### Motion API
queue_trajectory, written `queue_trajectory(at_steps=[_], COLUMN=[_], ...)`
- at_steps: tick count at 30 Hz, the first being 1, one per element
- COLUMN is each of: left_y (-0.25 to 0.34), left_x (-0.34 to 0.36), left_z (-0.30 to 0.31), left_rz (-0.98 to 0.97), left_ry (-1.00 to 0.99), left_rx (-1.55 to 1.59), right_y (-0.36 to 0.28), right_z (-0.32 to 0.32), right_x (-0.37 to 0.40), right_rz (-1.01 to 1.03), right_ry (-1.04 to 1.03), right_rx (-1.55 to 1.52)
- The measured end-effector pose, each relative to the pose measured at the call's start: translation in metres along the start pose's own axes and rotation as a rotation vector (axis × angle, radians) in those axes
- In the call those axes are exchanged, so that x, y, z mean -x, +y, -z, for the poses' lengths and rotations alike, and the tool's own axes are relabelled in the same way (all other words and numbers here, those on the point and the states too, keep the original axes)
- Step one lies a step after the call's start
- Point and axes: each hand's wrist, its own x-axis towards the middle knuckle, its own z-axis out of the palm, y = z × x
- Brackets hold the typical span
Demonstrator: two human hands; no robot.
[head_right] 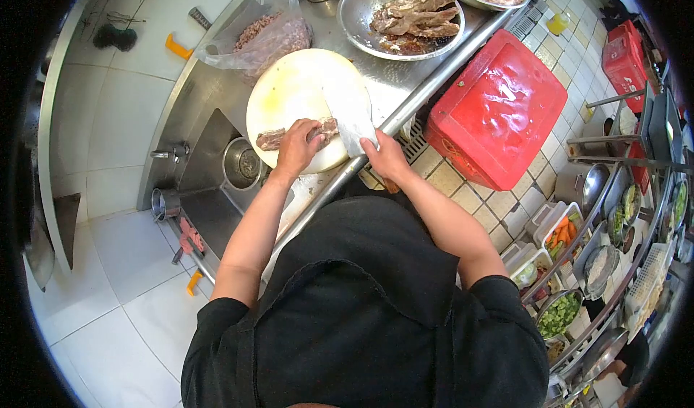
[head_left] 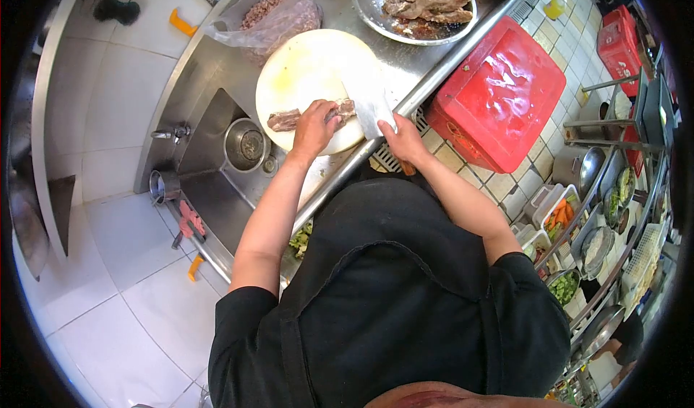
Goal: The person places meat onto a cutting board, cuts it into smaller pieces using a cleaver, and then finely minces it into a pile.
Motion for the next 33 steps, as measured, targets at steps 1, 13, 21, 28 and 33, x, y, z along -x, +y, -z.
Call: queue_trajectory(at_steps=[1, 13, 21, 28, 33], left_y=[-0.001, -0.019, -0.018, -0.027, -0.02], left_x=[-0.001, 0.012, 0.02, 0.024, 0.024], left_z=[0.0, -0.014, -0.014, -0.017, -0.016], left_rz=[-0.003, -0.036, 0.211, 0.159, 0.257], left_ry=[-0.006, 0.085, 0.111, 0.117, 0.179], left_rx=[-0.008, 0.017, 0.15, 0.198, 0.268], right_y=[0.004, -0.032, -0.024, -0.028, -0.022], right_z=[0.003, -0.001, 0.03, 0.017, 0.005], right_x=[0.01, -0.035, 0.021, -0.007, -0.015], right_rz=[0.002, -0.008, -0.005, 0.024, 0.009], right_ry=[-0.023, -0.07, -0.238, -0.25, -0.233], right_rx=[0.007, 0.17, 0.278, 0.21, 0.195])
